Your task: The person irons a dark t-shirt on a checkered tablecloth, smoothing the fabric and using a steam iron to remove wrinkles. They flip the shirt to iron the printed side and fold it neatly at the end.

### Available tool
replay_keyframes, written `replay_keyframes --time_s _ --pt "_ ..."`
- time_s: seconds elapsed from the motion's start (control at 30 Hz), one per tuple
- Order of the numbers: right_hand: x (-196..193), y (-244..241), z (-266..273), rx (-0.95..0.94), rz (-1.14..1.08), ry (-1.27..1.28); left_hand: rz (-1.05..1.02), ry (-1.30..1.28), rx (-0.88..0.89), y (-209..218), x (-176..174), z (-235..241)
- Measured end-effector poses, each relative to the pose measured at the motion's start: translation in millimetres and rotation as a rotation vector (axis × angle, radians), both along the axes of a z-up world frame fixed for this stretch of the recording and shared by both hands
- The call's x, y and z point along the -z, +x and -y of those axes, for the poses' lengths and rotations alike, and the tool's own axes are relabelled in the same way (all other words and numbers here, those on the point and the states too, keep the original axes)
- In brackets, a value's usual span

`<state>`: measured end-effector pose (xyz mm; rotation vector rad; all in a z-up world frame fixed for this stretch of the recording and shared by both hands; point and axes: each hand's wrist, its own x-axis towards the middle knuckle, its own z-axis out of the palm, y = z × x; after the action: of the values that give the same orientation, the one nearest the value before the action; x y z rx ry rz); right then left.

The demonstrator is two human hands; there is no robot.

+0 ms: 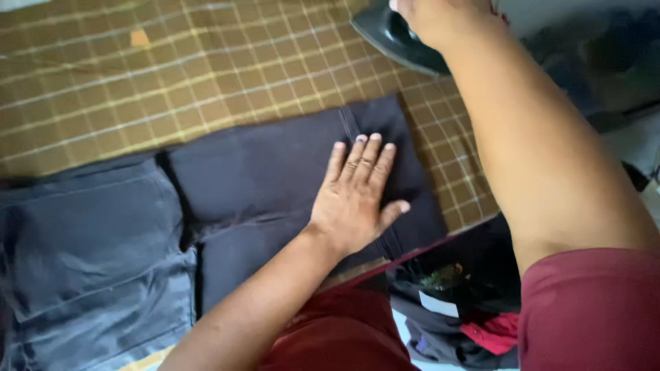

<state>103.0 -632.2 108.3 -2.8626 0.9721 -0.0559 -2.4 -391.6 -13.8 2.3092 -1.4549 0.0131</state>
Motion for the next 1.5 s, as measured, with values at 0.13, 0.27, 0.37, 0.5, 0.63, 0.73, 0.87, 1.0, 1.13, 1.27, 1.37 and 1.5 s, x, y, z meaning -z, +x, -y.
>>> replay_keyframes --time_s 0.13,0.27,0.37,0.5,0.63,0.73,0.87,1.0,1.13,1.27,1.37,1.5 --pt "25 7 37 -0.053 -0.156 -0.175 0.017 0.094 -0.009 16 1 -5" --pt "10 0 53 -0.318 0.038 -0.147 0.076 0.170 -0.063 26 -3 -4" --pt "-37 -55 -11 -0.172 0.019 0.038 0.029 0.261 -0.074 24 -7 -10" --pt "-79 -114 -101 0.083 -0.238 0.094 -0.045 0.252 -0.052 32 -5 -9" --pt "-15 -155 -88 0.064 -0.273 0.035 -0.099 0.323 0.008 37 -22 -15" --pt "12 -153 -71 -0.006 -0.190 -0.001 -0.261 0.396 0.043 42 -50 -21" --pt "19 -121 -68 0.010 -0.260 -0.074 -0.246 0.413 0.038 38 -56 -20" --pt "20 -81 -67 0.057 -0.212 -0.066 -0.103 0.398 -0.034 38 -18 -9" --pt "9 -75 -71 0.047 -0.138 -0.001 -0.050 0.341 -0.056 40 -15 -14" --pt "-18 -96 -101 0.103 -0.182 0.181 -0.191 0.205 0.016 48 -12 -20" --pt "-25 -108 -120 0.123 -0.206 0.256 -0.408 0.005 0.039 52 -9 -26" --pt "-11 -100 -103 -0.094 -0.090 0.251 -0.734 -0.330 -0.049 60 1 -21"
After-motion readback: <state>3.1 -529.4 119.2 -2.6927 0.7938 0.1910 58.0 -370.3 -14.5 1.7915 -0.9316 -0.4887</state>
